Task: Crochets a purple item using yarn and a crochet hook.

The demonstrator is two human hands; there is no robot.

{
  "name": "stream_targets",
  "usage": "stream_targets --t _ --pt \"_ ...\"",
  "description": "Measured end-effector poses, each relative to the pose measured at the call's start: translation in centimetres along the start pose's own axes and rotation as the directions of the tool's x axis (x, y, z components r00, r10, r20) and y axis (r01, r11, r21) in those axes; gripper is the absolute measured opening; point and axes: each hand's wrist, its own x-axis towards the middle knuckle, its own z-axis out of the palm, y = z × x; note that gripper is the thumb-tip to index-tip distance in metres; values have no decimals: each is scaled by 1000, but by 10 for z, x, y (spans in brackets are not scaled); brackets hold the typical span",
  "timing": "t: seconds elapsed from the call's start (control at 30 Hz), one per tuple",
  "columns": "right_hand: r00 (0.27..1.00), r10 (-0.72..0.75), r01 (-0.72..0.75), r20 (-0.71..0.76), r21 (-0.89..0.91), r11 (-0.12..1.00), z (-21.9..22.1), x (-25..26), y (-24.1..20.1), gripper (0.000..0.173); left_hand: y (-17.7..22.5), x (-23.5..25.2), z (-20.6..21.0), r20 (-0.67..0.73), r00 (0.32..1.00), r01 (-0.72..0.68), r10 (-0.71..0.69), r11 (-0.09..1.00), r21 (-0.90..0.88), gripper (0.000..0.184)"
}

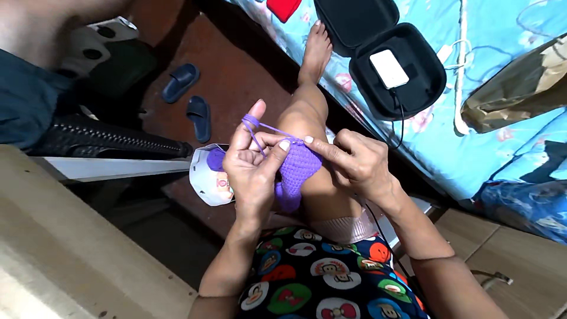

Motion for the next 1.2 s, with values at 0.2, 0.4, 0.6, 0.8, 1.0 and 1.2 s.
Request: stream_targets --t 0.2,0.4,0.6,0.8,1.0,1.2 --pt "1000 2 -1 -16 35 999 4 -1 -2 30 0 0 -1 7 998 63 -62 995 -78 62" --pt "998 68 -68 6 211 975 4 -2 0 34 -3 -1 -3 20 999 50 -48 994 -100 64" --pt "928 340 -373 154 449 812 -7 11 -29 34 -27 -15 6 71 827 -507 557 686 523 51" --pt "879 402 -453 256 711 538 -11 20 -33 38 -30 -20 15 -31 899 -417 437 876 243 57" --pt "997 42 -27 -64 223 974 0 2 -10 21 -8 -8 -1 68 993 -89 100 986 -143 66" --pt "998 -26 33 -49 136 990 -5 -1 -1 24 -3 3 -9 160 987 37 0 973 -226 54"
